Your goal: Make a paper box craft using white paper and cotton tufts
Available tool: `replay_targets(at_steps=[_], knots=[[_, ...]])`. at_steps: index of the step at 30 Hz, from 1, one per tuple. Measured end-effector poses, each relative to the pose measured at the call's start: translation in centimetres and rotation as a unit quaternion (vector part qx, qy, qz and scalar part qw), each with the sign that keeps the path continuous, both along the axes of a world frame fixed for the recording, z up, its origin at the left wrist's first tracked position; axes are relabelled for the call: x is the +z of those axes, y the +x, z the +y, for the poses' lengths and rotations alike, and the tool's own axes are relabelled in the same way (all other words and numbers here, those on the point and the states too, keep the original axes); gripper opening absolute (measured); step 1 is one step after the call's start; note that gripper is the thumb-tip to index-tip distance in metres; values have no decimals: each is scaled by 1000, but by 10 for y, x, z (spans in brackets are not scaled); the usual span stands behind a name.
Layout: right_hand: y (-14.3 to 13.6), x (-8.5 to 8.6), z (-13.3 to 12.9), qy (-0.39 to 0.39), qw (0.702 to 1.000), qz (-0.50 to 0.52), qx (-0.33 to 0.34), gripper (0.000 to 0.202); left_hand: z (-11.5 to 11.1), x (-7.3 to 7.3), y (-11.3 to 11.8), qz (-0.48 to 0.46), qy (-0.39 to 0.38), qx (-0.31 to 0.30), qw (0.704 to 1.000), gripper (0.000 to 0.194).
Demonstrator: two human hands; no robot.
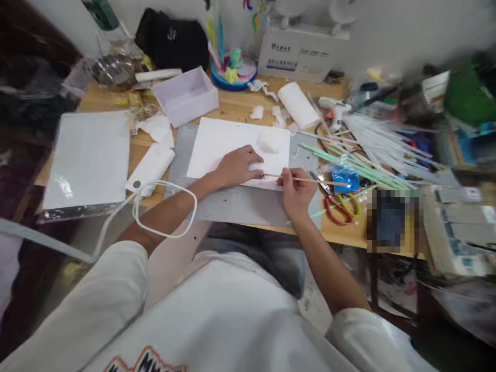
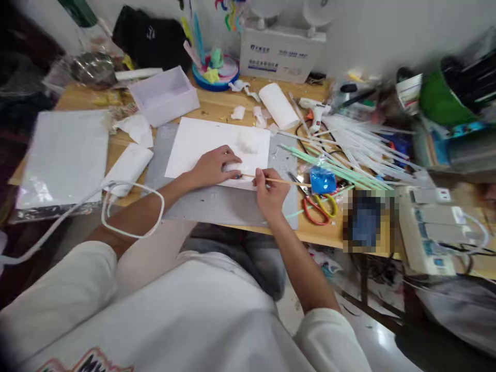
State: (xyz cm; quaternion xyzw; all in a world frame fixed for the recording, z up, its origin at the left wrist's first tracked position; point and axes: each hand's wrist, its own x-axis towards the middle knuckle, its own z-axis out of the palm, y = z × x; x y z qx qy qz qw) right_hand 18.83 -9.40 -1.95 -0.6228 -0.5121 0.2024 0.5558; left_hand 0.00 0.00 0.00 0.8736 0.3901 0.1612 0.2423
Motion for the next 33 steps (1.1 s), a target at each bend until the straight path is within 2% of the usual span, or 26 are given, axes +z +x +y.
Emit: replay_targets(at_steps=[5, 8, 15, 21, 26, 29, 33], knots=[[-2, 3, 2, -33, 999, 24, -10, 39, -1, 3, -1, 15, 12, -15, 1000, 45], [0, 2, 0, -18, 999, 27, -27, 42, -1, 3, 3, 31, 10, 0, 999, 40], [1, -1, 0, -25, 1000, 2, -20, 42, -1, 0, 7, 24, 12, 16, 1000, 34], [1, 0, 1, -14, 1000, -3, -27, 41, -2, 2, 9, 47, 27, 12, 998, 44], [4, 0, -6, 13, 998, -45, -48, 44, -1, 2, 12, 39, 23, 16, 999, 34], [5, -1, -7, -3, 997, -77, -26, 43, 0, 1, 12, 30, 21, 17, 999, 33], [3, -1, -4, -18, 997, -73, -35, 42, 0, 0, 12, 32, 18, 17, 999, 32]])
